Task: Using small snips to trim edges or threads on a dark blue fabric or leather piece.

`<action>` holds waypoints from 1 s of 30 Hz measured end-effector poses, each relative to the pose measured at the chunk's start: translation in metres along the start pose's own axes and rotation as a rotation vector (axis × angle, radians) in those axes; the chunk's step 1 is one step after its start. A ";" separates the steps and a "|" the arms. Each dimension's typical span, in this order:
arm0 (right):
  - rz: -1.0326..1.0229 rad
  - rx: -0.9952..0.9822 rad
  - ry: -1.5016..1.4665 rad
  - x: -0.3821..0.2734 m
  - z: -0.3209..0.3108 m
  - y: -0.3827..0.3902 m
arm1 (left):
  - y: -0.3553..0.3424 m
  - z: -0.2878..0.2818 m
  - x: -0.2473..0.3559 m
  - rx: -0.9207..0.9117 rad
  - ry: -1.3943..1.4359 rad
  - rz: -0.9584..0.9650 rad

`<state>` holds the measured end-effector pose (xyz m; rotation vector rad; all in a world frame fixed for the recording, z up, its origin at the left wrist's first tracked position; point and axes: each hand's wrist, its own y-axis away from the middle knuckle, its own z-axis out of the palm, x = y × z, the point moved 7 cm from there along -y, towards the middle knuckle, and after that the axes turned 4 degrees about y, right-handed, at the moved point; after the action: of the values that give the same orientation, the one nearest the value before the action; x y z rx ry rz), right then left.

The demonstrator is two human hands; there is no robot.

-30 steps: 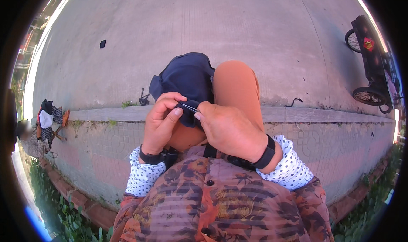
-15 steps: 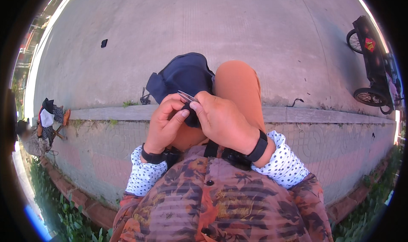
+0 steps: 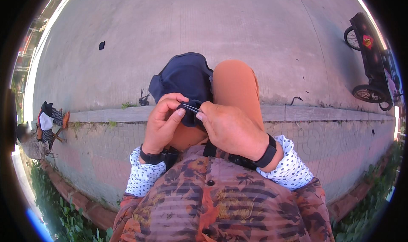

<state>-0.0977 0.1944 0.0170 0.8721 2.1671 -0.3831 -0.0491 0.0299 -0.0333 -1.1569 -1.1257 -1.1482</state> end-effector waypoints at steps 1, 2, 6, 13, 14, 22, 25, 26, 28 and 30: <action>0.001 0.000 0.000 0.000 0.000 0.000 | 0.000 0.000 0.001 0.004 -0.013 0.007; -0.008 0.014 0.015 0.000 0.000 0.000 | 0.000 0.001 0.002 0.008 -0.026 0.013; -0.041 0.057 0.053 -0.001 0.001 0.000 | 0.000 0.002 0.007 -0.009 -0.160 0.056; -0.072 0.029 0.174 -0.006 0.000 -0.001 | 0.002 0.004 0.009 0.028 -0.229 0.092; -0.071 0.031 0.178 -0.006 0.000 -0.002 | 0.003 0.004 0.010 0.033 -0.248 0.104; -0.064 0.047 0.131 -0.003 0.005 -0.007 | 0.003 0.002 0.009 0.047 -0.247 0.108; -0.067 0.063 0.082 -0.002 0.006 -0.008 | 0.001 0.001 0.008 0.052 -0.212 0.095; -0.046 0.063 0.052 -0.001 0.007 -0.009 | 0.001 0.001 0.009 0.059 -0.193 0.096; -0.027 0.061 0.021 -0.002 0.008 -0.012 | 0.001 0.003 0.007 0.028 -0.242 0.160; 0.023 0.071 -0.061 -0.001 0.007 -0.018 | 0.002 0.006 0.010 -0.008 -0.289 0.224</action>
<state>-0.1059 0.1775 0.0134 0.9119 2.0967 -0.4714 -0.0469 0.0352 -0.0232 -1.4488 -1.1726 -0.8314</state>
